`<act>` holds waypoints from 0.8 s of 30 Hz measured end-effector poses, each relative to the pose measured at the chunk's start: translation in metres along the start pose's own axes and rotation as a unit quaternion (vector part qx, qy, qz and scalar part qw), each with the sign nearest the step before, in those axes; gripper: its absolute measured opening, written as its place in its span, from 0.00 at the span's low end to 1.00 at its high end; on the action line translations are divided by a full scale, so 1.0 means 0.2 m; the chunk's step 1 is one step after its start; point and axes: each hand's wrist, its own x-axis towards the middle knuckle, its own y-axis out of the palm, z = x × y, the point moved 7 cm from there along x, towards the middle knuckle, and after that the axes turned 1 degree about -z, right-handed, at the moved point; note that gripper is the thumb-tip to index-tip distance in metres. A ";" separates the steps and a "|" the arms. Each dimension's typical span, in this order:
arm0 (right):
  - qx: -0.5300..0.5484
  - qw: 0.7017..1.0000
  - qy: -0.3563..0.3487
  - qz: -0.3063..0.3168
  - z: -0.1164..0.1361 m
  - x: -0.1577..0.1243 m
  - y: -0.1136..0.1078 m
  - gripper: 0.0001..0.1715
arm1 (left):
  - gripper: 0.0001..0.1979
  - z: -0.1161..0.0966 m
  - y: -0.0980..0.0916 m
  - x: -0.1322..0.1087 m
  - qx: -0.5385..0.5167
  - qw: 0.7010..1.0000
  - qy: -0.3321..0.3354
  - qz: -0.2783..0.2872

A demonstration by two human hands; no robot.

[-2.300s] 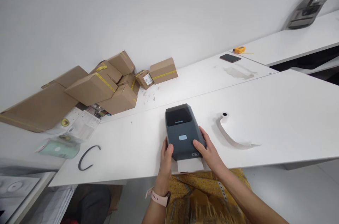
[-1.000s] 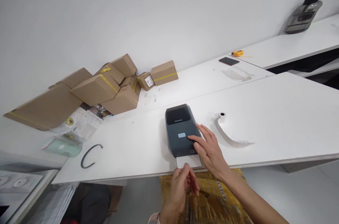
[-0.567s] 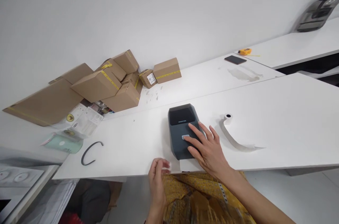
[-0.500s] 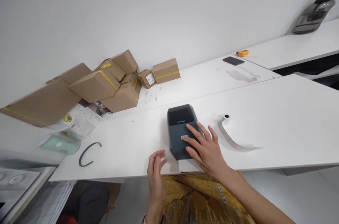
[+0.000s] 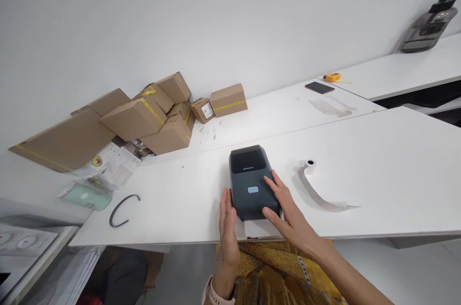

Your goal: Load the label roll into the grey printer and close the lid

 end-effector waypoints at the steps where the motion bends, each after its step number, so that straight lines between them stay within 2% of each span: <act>1: 0.009 1.000 0.004 0.005 0.00 0.00 0.00 0.38 | 0.37 0.00 0.00 0.00 -0.003 1.000 0.004 0.003; 9: 0.035 0.999 0.036 0.016 -0.01 -0.01 0.00 0.36 | 0.39 0.01 0.00 0.01 -0.020 1.000 0.020 -0.006; 14: 0.014 1.000 0.008 0.007 0.04 0.03 -0.05 0.35 | 0.35 -0.04 0.01 0.03 -0.010 0.999 0.040 -0.001; 17: -0.017 0.998 -0.064 -0.011 0.16 0.13 -0.13 0.36 | 0.33 -0.17 0.04 0.08 -0.025 0.996 0.089 0.006; 20: -0.063 0.988 -0.132 -0.040 0.29 0.30 -0.20 0.37 | 0.32 -0.33 0.08 0.17 -0.036 0.988 0.150 0.021; 22: -0.088 0.981 -0.155 -0.073 0.36 0.44 -0.23 0.33 | 0.31 -0.42 0.10 0.27 -0.037 0.983 0.177 0.032; 24: -0.098 0.974 -0.164 -0.119 0.42 0.58 -0.27 0.29 | 0.30 -0.45 0.09 0.37 -0.039 0.983 0.179 0.023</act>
